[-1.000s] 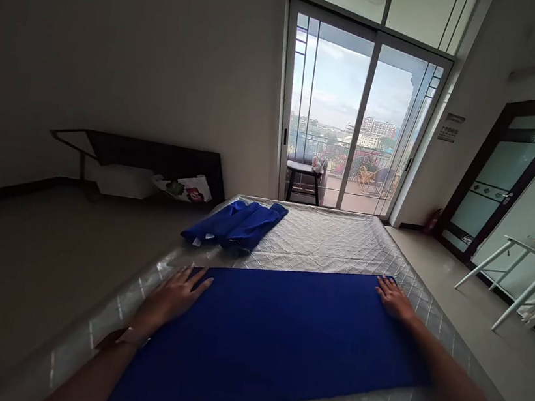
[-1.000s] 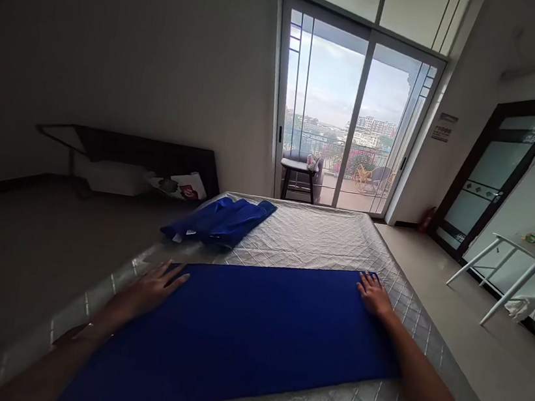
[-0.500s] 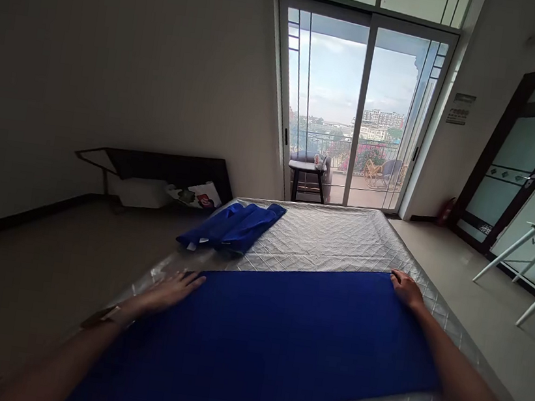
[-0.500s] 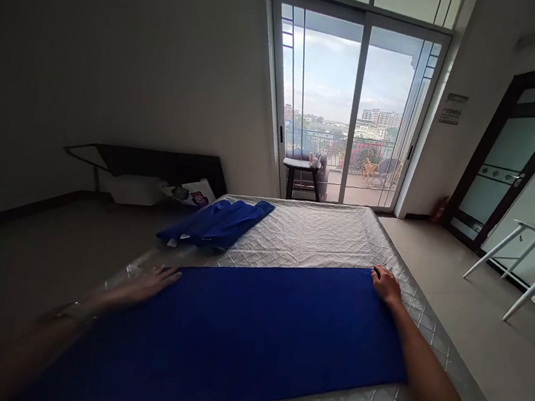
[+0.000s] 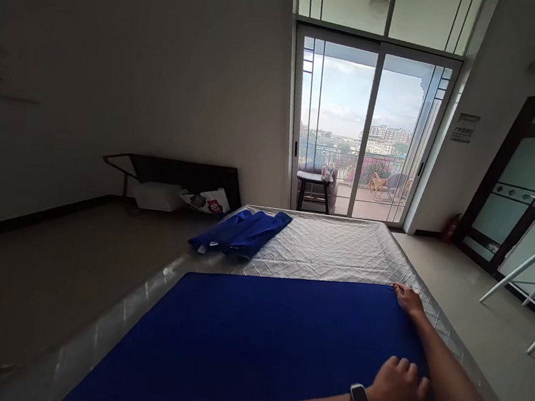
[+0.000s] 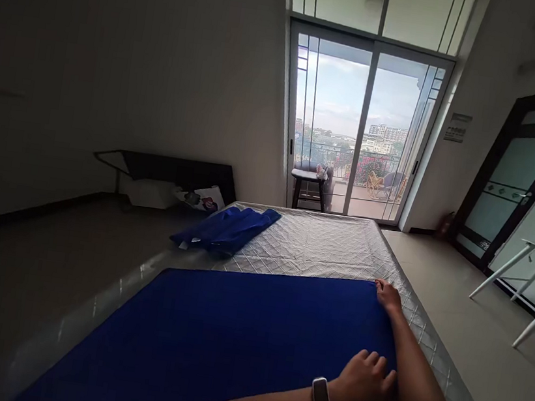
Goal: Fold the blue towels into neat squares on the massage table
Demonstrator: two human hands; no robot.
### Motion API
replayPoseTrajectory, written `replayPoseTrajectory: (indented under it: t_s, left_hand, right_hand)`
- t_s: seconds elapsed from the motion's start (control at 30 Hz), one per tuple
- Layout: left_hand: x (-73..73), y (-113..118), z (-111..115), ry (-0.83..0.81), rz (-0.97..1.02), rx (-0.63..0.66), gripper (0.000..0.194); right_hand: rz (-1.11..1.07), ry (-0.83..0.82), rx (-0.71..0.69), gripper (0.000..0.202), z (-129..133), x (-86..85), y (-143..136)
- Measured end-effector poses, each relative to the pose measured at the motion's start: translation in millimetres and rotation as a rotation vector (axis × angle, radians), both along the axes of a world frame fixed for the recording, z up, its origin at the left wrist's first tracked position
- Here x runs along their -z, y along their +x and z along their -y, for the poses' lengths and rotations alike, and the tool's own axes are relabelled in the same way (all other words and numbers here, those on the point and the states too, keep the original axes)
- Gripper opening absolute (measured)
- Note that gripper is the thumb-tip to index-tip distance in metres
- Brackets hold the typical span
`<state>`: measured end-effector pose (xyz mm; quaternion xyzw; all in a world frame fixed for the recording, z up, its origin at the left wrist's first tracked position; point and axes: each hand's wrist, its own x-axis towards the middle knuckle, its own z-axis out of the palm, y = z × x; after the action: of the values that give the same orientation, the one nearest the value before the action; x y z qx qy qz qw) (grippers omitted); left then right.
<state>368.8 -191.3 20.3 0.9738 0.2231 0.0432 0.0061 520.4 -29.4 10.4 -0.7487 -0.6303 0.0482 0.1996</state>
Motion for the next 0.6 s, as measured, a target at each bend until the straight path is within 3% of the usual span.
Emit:
replayPoseTrajectory:
  t_s: [0.07, 0.13, 0.43, 0.6]
  left_hand:
    - [4.5, 23.1, 1.6, -0.013, 0.026, -0.042, 0.029]
    - [6.0, 31.1, 0.4, -0.029, 0.062, -0.065, 0.031]
    - [16.2, 33.8, -16.2, 0.012, 0.152, 0.026, 0.02]
    - [4.8, 28.9, -12.1, -0.032, 0.152, 0.07, 0.015]
  right_hand:
    - [0.001, -0.051, 0.003, 0.037, -1.6, -2.7, 2.4]
    - [-0.004, -0.086, 0.0, 0.036, -2.9, -4.8, 4.3]
    - [-0.06, -0.096, -0.007, 0.027, -7.3, -10.0, 11.2]
    - [-0.105, -0.097, -0.009, 0.02, -6.7, -17.3, 5.4]
